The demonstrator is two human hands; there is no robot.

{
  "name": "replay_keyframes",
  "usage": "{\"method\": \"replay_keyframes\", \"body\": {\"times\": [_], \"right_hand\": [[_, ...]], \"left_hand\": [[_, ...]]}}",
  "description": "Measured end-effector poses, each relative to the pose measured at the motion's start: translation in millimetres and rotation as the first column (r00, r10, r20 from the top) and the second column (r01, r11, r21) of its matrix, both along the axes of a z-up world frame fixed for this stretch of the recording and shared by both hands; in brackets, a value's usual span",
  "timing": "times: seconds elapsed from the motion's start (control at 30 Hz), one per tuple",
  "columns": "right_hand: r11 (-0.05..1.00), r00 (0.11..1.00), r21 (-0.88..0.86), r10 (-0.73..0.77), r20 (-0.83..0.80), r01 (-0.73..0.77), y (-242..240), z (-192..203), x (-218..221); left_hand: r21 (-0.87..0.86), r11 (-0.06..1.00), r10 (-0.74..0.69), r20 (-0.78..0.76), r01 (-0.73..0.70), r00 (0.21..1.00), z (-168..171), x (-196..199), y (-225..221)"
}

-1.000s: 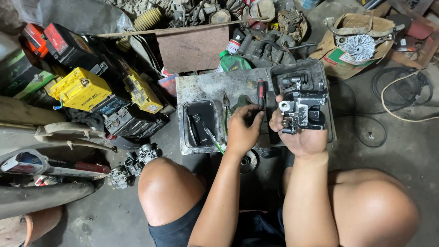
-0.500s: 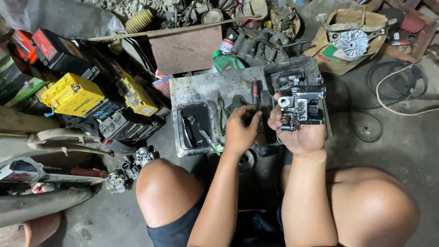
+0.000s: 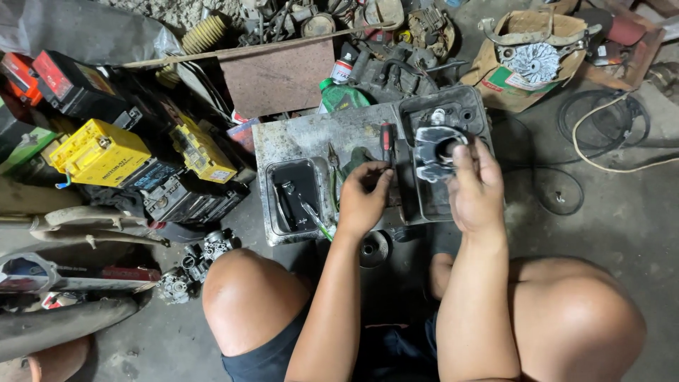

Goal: Cleaning a metal bracket using a green abrasive pad and a scraping tool in a workshop environment.

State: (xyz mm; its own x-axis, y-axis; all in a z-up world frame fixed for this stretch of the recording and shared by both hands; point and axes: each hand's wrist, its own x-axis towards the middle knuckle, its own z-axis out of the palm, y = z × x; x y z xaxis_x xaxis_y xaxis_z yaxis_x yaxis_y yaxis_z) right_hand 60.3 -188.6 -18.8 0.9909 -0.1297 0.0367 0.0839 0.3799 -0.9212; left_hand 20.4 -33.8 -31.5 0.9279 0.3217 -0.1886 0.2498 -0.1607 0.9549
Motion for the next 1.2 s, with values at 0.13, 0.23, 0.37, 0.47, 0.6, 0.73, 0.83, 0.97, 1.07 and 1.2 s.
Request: {"method": "replay_keyframes", "body": {"times": [0.13,0.23,0.37,0.47,0.6,0.73,0.83,0.97,1.07,1.2], "right_hand": [[0.922,0.999,-0.386,0.026,0.026,-0.014,-21.9,-22.5,7.2],[0.902,1.0,-0.431,-0.009,-0.003,0.007,-23.7,-19.5,11.4],[0.849,0.994,-0.524,-0.101,-0.04,0.065,-33.2,-29.1,14.5],[0.764,0.986,-0.634,-0.167,-0.014,0.12,-39.5,-30.5,17.7],[0.404,0.952,-0.913,-0.297,-0.068,0.061,-53.5,-35.0,15.9],[0.244,0.931,-0.966,-0.326,-0.166,-0.086,-65.4,-58.1,23.8],[0.184,0.904,-0.967,-0.356,-0.234,-0.178,-70.9,-88.3,29.0],[0.223,0.886,-0.959,-0.391,-0.25,-0.173,-59.8,-95.1,26.9],[0.231,0.849,-0.952,-0.443,-0.287,-0.201,-50.9,-105.4,27.3],[0.214,0.808,-0.957,-0.518,-0.281,-0.196,-37.5,-107.9,24.9]], "left_hand": [[0.029,0.999,0.012,0.003,-0.012,1.0,-7.3,0.9,8.0],[0.045,0.998,0.04,-0.024,-0.039,0.999,-7.5,2.7,10.2],[0.078,0.996,0.044,-0.027,-0.042,0.999,-7.5,3.2,11.7],[0.107,0.994,0.044,-0.055,-0.038,0.998,-8.0,3.0,13.7],[0.143,0.989,0.037,-0.074,-0.027,0.997,-12.1,2.8,17.5],[0.173,0.985,0.033,-0.083,-0.018,0.996,-15.5,2.3,18.0],[0.193,0.981,0.032,-0.081,-0.016,0.996,-17.4,2.6,18.5],[0.197,0.981,0.023,-0.109,-0.001,0.994,-11.1,0.8,19.2],[0.191,0.981,0.014,-0.121,0.01,0.993,-9.2,-0.4,19.5],[0.191,0.981,0.006,-0.138,0.02,0.99,-6.5,-0.8,18.3]]}}
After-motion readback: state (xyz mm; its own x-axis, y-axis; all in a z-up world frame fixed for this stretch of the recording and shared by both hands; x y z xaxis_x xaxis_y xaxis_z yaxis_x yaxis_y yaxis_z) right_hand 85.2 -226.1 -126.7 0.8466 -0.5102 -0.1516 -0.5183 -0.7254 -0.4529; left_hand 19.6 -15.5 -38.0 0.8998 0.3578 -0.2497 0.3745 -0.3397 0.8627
